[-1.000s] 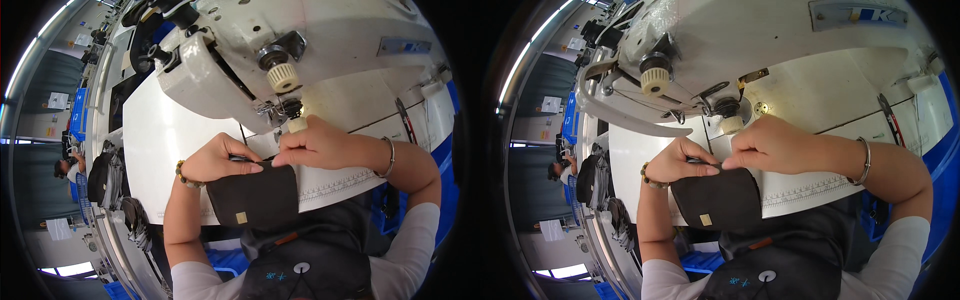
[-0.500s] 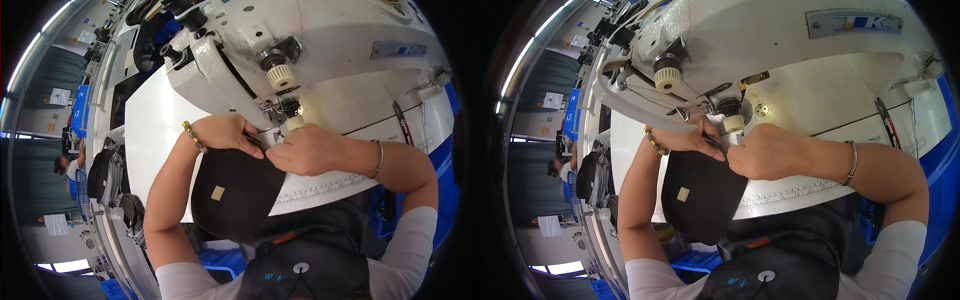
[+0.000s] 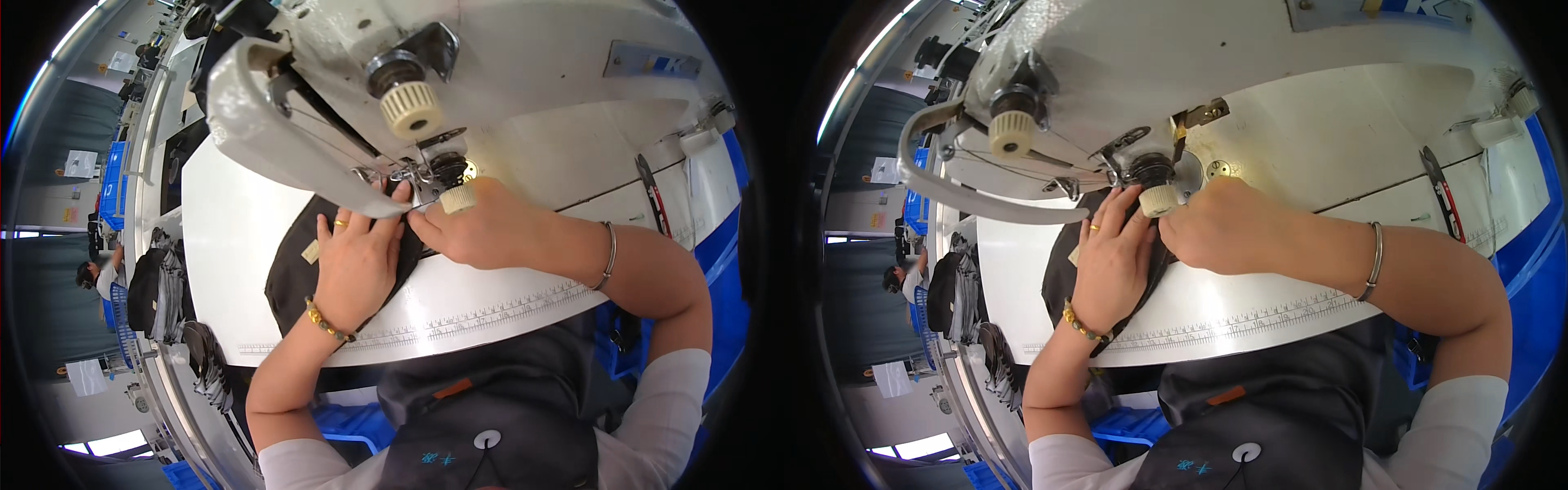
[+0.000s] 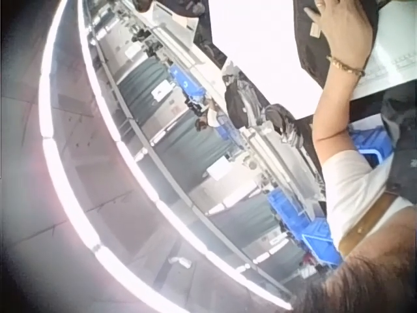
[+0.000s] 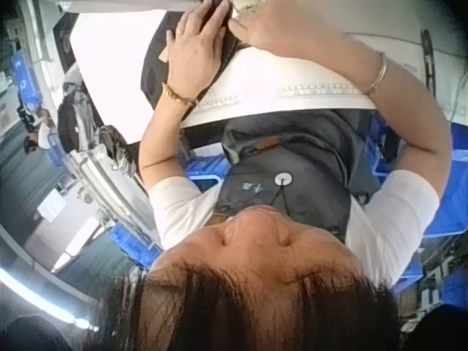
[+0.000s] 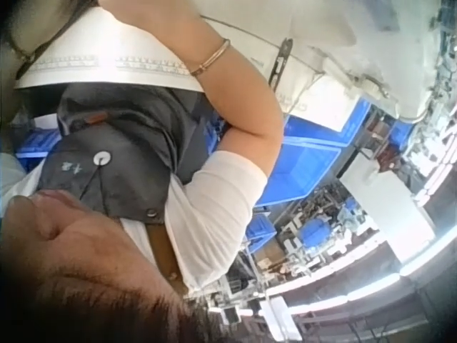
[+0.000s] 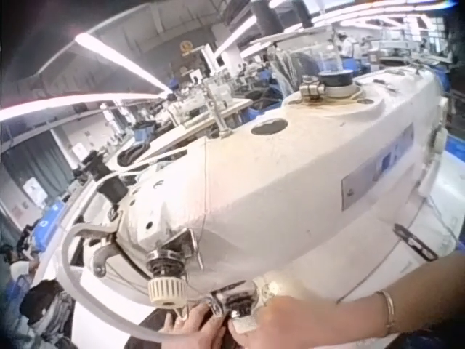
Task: Using an industrial sewing machine to sew fabric pieces together to assemble a plaid pouch.
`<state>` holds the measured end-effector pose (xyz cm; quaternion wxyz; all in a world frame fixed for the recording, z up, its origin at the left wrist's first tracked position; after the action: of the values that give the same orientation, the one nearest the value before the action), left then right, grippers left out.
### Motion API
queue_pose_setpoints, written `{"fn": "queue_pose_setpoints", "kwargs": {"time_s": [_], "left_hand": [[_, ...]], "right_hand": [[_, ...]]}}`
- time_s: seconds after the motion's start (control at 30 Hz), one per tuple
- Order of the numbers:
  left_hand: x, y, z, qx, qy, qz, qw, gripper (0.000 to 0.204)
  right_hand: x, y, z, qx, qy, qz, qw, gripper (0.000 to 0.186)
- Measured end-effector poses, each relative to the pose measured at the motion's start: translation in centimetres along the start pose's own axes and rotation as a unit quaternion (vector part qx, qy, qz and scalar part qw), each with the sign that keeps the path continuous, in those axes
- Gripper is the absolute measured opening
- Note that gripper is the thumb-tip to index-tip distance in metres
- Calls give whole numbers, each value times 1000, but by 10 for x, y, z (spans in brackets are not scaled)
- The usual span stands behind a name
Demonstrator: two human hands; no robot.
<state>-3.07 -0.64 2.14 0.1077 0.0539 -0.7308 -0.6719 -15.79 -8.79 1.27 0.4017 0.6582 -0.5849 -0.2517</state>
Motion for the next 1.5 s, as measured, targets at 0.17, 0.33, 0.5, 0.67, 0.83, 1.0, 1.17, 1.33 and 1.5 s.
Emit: {"fn": "queue_pose_setpoints", "kwargs": {"time_s": [0.17, 0.33, 0.5, 0.67, 0.83, 1.0, 1.17, 1.33, 1.5], "left_hand": [[-13, -5, -31, 21, -55, 23, 998, 23], [-30, -19, -47, -68, -63, 105, 990, 16], [-29, -21, -48, -68, -95, 131, 984, 22], [-25, -13, -45, -1, -128, 125, 984, 27], [-22, -3, -26, 88, -145, 102, 980, 26], [-18, -3, -11, 75, -242, 147, 956, 27], [-28, 0, -22, 70, -243, 158, 955, 25], [-30, 1, -32, 60, -228, 174, 956, 29], [-23, 7, -31, 70, -208, 155, 963, 31]], "right_hand": [[18, -8, 3, 20, -99, -17, 995, 6], [15, -5, 2, -20, -54, 28, 998, 7], [13, -5, 6, -7, -70, 1, 998, 6], [10, 0, 5, -41, -76, 10, 996, 6], [14, 7, 14, -44, -118, -92, 988, 3], [11, 12, 12, -78, -126, -97, 984, 5], [10, 7, 11, -85, -115, -86, 986, 9], [10, 4, 14, -70, -117, -84, 987, 17], [10, 5, 13, -100, -121, -65, 985, 21]]}}
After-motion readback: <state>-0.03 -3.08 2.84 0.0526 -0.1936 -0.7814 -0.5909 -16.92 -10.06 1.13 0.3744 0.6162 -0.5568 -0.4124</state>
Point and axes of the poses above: each hand's wrist, its own z-axis away from the middle knuckle, its own y-axis out of the back of the hand, x = y × z, the point moved 5 cm from there along -z, towards the middle knuckle, and after that the axes turned 9 degrees about y, right-handed, at the moved point
